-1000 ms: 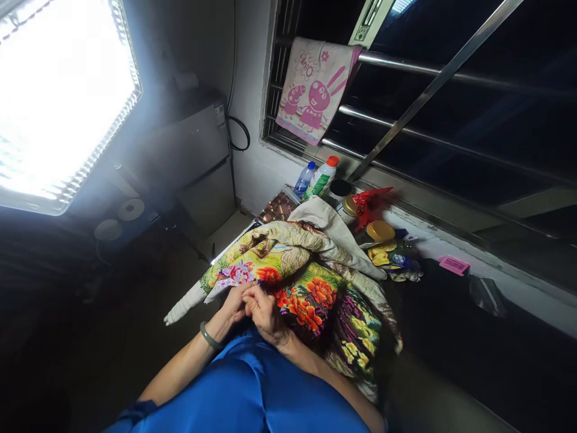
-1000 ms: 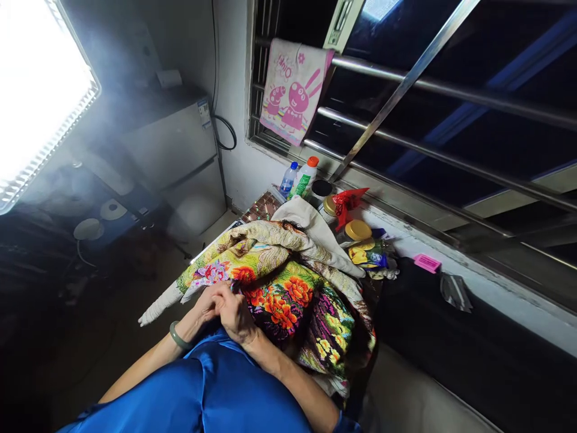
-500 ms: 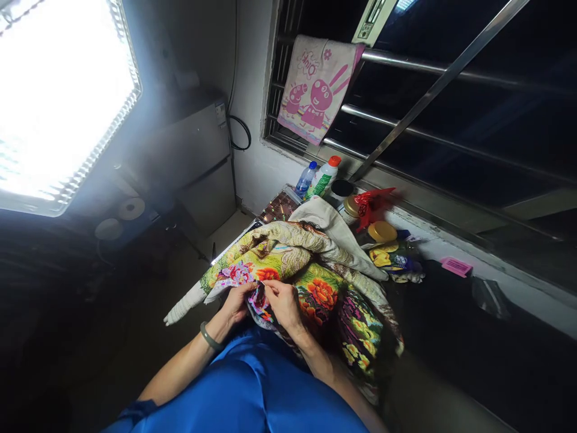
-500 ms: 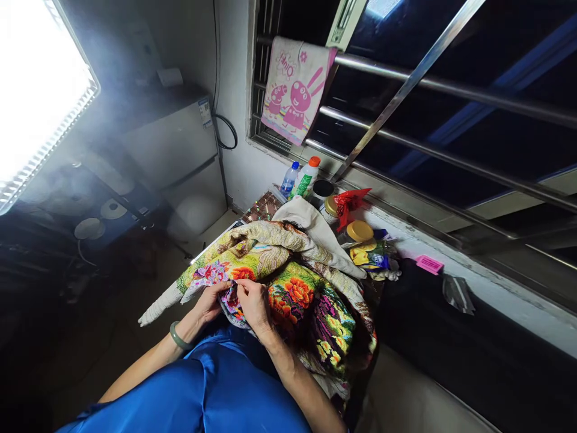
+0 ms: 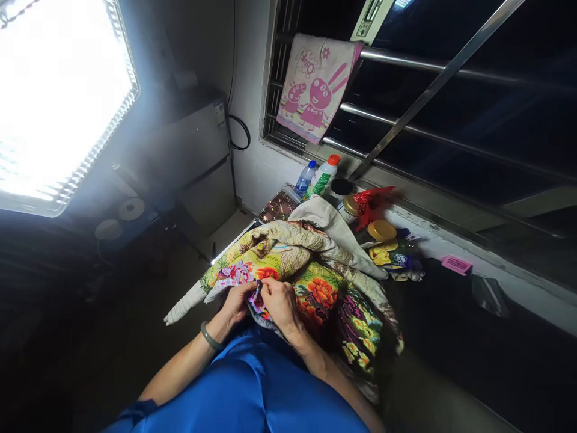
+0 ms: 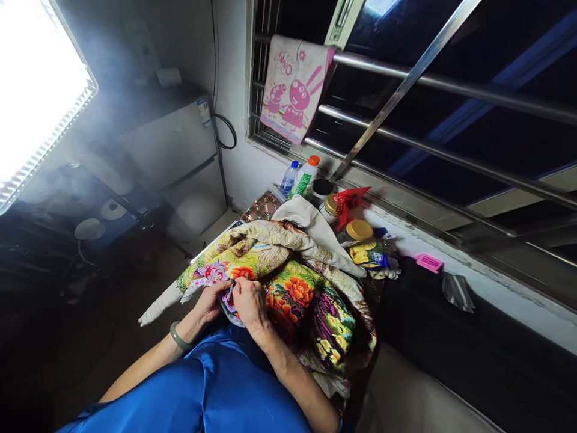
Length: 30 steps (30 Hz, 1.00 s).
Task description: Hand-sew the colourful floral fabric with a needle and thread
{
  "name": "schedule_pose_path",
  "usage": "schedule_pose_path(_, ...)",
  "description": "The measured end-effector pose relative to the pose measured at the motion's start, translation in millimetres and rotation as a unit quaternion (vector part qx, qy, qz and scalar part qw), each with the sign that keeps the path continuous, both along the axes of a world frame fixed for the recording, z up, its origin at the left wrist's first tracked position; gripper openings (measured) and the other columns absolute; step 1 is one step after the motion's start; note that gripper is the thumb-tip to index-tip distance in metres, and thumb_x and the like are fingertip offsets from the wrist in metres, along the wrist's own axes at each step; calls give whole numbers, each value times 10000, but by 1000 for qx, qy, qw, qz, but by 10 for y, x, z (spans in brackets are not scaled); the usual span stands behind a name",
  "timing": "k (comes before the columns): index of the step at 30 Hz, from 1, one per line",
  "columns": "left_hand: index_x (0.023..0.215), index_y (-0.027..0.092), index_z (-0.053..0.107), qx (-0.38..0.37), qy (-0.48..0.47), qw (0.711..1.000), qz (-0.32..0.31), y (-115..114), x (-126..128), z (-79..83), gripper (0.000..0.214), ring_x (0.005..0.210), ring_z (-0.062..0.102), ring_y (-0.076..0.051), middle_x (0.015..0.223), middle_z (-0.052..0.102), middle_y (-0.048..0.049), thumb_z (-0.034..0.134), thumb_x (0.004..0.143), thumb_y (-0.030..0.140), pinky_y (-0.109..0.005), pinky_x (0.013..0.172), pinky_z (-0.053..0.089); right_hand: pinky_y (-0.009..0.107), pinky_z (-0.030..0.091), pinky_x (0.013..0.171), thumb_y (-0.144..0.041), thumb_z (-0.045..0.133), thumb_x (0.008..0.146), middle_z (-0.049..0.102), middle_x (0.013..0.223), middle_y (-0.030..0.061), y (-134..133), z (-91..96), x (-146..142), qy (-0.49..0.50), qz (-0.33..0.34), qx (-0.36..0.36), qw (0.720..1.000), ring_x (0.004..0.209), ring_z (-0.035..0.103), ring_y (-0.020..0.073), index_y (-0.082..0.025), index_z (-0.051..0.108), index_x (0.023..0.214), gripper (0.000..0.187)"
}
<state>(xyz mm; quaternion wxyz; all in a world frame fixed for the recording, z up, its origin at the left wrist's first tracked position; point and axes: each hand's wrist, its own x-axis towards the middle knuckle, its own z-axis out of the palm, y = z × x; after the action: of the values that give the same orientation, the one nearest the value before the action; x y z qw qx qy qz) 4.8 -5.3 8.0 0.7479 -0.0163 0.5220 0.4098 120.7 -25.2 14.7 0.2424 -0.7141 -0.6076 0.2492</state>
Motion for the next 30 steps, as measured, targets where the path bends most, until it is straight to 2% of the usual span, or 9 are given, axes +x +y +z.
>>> schedule_pose_path(2,610,166,649,8,8,1000,-3,2,5,16,188,849,747,-308,584,706,-52,756,560,20,-405,853,587,230,478,618,-203,560,826,761,703,74,0,-15,-34,55,-19,-10,998,628,697,178,-198,772,823,212)
schedule_pose_path(4,614,163,652,16,8,1000,-10,7,13,35,166,869,742,-319,594,709,-55,782,580,64,-406,852,579,230,459,509,-268,577,812,702,582,37,-1,-36,-62,177,-54,-46,982,499,636,161,-198,715,744,170)
schedule_pose_path(7,599,172,639,15,7,1000,-24,21,34,63,173,909,733,-336,596,706,-55,803,616,121,-400,838,568,222,404,366,-383,685,689,626,499,-4,-9,-59,-84,379,-139,-116,908,401,558,148,-201,638,655,191)
schedule_pose_path(9,595,183,633,7,15,999,-36,33,49,78,178,910,730,-335,586,698,-47,802,646,159,-391,810,565,214,417,356,-389,758,569,619,505,-9,-18,-54,-91,466,-189,-144,852,412,554,137,-191,627,629,244)
schedule_pose_path(12,594,198,623,-2,24,999,-47,43,67,96,196,842,727,-309,545,668,-27,795,681,232,-376,759,563,208,461,396,-359,805,481,617,512,-9,-41,-25,-115,548,-225,-188,783,425,557,113,-175,628,614,288)
schedule_pose_path(15,562,212,585,-13,39,998,-47,43,72,112,248,717,705,-267,485,610,-4,792,681,280,-358,716,558,203,476,420,-352,830,474,620,522,-5,-64,-4,-168,587,-238,-212,744,431,569,105,-169,621,612,310)
schedule_pose_path(23,494,221,507,-37,32,996,-75,70,51,64,274,552,599,-191,438,498,19,668,712,183,-322,625,486,203,459,420,-404,843,462,613,508,-11,-72,-48,-337,561,-284,-149,763,420,556,101,-174,599,587,357)
schedule_pose_path(27,508,212,536,-21,19,995,-91,65,42,16,231,490,551,-169,446,501,25,686,675,161,-315,592,464,220,459,426,-444,817,477,612,505,-5,-86,-81,-336,547,-277,-131,779,419,545,107,-178,605,590,358)
schedule_pose_path(30,557,196,580,-3,26,997,-78,40,51,16,180,550,613,-208,454,526,14,716,674,178,-339,646,503,230,443,417,-479,788,522,602,493,-6,-99,-113,-285,522,-259,-128,803,416,530,116,-182,622,607,351)
